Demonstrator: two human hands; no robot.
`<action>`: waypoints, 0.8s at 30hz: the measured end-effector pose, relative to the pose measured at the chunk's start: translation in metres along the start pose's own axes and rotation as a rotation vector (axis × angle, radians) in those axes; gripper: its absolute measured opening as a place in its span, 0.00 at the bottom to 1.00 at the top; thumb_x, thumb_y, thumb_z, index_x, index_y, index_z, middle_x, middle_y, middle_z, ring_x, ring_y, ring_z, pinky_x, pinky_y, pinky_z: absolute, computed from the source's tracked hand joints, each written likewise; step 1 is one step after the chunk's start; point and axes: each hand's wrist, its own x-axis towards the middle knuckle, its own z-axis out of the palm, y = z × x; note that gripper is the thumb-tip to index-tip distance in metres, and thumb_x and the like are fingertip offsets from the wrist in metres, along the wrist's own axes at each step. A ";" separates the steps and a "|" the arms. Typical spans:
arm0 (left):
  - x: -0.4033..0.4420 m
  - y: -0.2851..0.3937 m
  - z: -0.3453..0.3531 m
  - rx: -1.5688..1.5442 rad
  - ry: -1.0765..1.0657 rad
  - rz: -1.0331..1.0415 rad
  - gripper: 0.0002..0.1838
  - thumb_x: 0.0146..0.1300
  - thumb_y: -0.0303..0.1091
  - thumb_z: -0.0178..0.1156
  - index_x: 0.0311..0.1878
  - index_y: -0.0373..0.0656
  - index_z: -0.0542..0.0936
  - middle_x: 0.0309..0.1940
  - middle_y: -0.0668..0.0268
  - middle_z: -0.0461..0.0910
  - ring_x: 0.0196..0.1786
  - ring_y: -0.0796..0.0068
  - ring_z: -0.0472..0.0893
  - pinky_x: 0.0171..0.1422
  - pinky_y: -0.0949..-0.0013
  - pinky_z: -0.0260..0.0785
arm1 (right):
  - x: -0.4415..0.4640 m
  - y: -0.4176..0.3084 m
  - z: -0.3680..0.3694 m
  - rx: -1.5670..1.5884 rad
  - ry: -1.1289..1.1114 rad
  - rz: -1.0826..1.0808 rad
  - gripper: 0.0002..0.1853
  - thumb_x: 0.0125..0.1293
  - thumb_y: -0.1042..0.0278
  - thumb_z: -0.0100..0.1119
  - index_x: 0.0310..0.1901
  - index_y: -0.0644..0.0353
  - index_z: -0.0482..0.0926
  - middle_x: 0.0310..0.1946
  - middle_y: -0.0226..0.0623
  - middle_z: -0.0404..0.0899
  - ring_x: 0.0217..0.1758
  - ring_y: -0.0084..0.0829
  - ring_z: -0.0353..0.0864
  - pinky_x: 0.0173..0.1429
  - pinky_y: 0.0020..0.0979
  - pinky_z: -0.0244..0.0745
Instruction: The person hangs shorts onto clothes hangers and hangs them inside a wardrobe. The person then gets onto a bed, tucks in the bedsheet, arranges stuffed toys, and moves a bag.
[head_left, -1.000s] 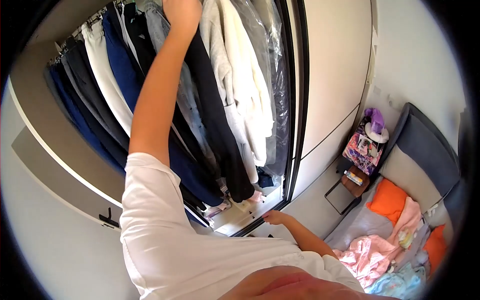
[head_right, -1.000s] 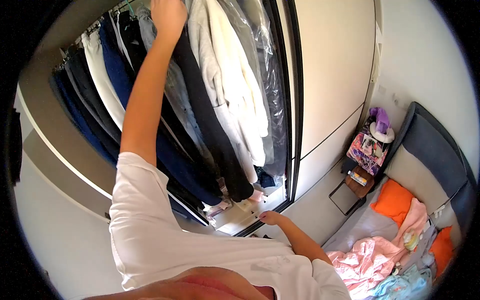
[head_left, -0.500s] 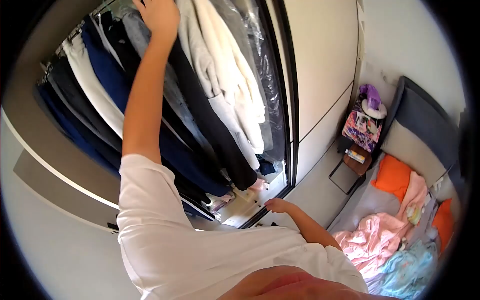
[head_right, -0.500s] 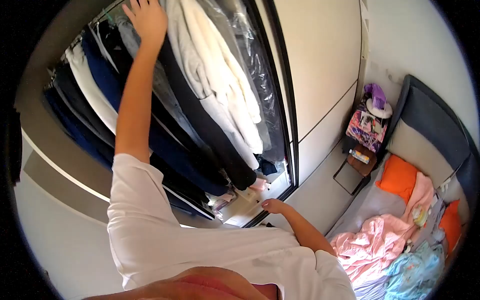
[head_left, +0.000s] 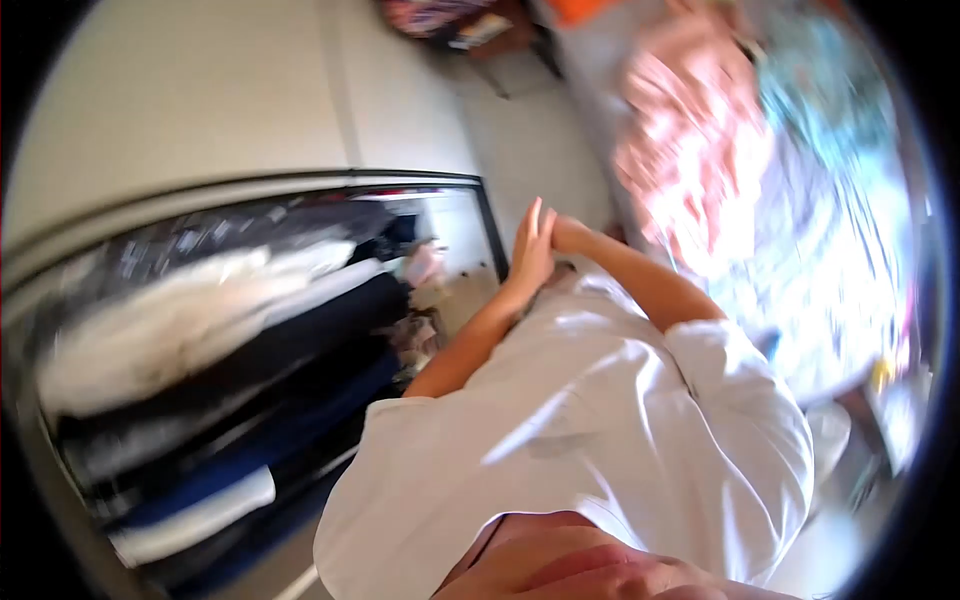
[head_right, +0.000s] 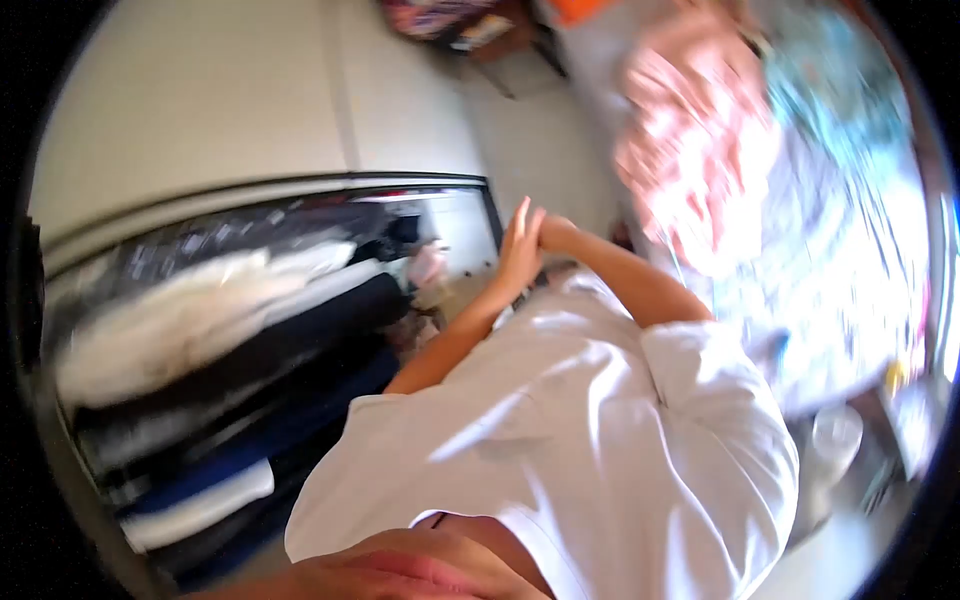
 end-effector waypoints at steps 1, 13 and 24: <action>0.006 0.023 0.024 -0.101 -0.067 -0.051 0.37 0.55 0.20 0.58 0.72 0.35 0.64 0.76 0.43 0.53 0.72 0.38 0.64 0.75 0.49 0.61 | 0.000 0.029 0.044 -0.008 0.198 0.020 0.11 0.60 0.63 0.59 0.41 0.52 0.87 0.45 0.45 0.86 0.50 0.44 0.85 0.52 0.46 0.78; 0.048 0.051 0.145 0.021 -0.729 0.104 0.19 0.63 0.28 0.59 0.58 0.43 0.77 0.64 0.53 0.69 0.63 0.48 0.73 0.67 0.54 0.70 | -0.231 0.142 0.300 1.923 1.058 1.582 0.21 0.62 0.55 0.64 0.54 0.57 0.79 0.32 0.34 0.79 0.26 0.32 0.76 0.27 0.32 0.75; 0.067 0.052 0.167 -0.137 -0.918 -0.154 0.11 0.66 0.30 0.56 0.50 0.44 0.80 0.50 0.56 0.79 0.51 0.52 0.80 0.56 0.57 0.74 | -0.150 0.207 0.393 2.556 1.987 1.178 0.35 0.57 0.50 0.70 0.62 0.65 0.76 0.53 0.43 0.81 0.56 0.42 0.78 0.56 0.41 0.77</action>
